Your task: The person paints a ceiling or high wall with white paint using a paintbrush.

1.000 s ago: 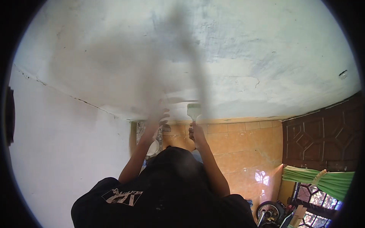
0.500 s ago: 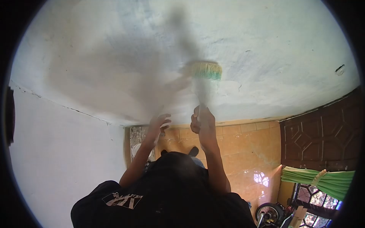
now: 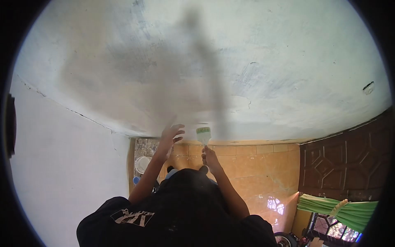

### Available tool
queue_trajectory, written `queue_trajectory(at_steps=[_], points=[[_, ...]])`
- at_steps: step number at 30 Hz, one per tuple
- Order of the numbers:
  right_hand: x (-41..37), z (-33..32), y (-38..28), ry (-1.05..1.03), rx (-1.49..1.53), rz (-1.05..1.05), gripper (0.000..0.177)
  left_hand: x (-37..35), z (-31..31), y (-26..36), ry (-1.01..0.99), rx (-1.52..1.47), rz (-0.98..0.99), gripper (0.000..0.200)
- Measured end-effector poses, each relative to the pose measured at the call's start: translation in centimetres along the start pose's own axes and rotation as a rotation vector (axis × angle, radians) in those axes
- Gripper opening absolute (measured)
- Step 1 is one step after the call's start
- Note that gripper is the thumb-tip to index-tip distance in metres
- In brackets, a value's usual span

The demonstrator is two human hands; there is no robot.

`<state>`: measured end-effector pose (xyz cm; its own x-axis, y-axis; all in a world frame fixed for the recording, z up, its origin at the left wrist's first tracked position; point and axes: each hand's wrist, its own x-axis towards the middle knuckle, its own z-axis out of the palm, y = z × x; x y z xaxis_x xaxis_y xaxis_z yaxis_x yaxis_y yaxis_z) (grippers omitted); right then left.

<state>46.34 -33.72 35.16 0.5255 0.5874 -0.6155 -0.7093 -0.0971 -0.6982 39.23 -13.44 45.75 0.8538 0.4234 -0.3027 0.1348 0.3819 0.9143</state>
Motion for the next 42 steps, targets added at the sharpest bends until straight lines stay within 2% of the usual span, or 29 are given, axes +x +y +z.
queue_trajectory(at_steps=[2,5,9,12,13,16,19,22,23,26,29,32,38,42], points=[[-0.7,-0.2,-1.2,-0.026,-0.025,0.001,0.034,0.3,0.0,-0.7,0.028,-0.016,0.008,0.064],[-3.7,1.4,-7.4,-0.088,0.035,-0.064,0.033,0.4,0.2,-1.1,0.037,-0.035,0.039,0.065],[-10.0,4.6,-12.7,-0.184,-0.090,-0.228,0.038,0.4,1.1,-0.7,0.059,-0.053,0.055,0.066],[-11.5,4.8,-14.8,-0.198,-0.245,-0.556,0.043,0.0,2.2,-0.1,0.062,-0.041,0.063,0.066],[-10.3,4.1,-14.7,-0.134,-0.305,-0.670,0.048,0.0,2.5,-0.1,0.058,-0.041,0.068,0.066],[-5.6,2.4,-15.5,-0.038,-0.272,-0.776,0.049,0.1,3.5,-0.3,0.046,-0.025,0.055,0.065],[1.8,-1.7,-12.9,0.116,-0.467,-1.055,0.050,-0.1,4.0,-0.9,0.038,-0.022,0.029,0.063],[4.5,-3.8,-8.5,0.181,-0.352,-0.872,0.050,-0.4,4.1,-1.3,0.052,-0.029,0.025,0.062],[4.7,-4.6,-7.1,0.176,-0.373,-0.883,0.050,-0.5,4.0,-1.3,0.055,-0.026,0.026,0.062],[5.7,-7.8,-1.4,0.237,-0.330,-0.673,0.049,-0.8,3.6,-1.6,0.091,-0.031,0.013,0.062],[2.0,-7.1,0.5,0.227,-0.239,-0.280,0.044,-0.9,3.0,-2.1,0.080,-0.034,0.017,0.062],[1.2,-7.3,0.5,0.135,-0.086,-0.034,0.038,-1.1,3.3,-2.0,0.087,-0.017,-0.010,0.063],[-3.0,-3.1,-6.8,0.004,0.201,-0.061,0.031,-0.9,4.6,-1.8,0.026,-0.001,-0.015,0.065],[-8.6,-0.2,-11.9,-0.117,0.156,-0.182,0.032,-0.6,4.9,-2.1,0.019,0.010,-0.019,0.065]])
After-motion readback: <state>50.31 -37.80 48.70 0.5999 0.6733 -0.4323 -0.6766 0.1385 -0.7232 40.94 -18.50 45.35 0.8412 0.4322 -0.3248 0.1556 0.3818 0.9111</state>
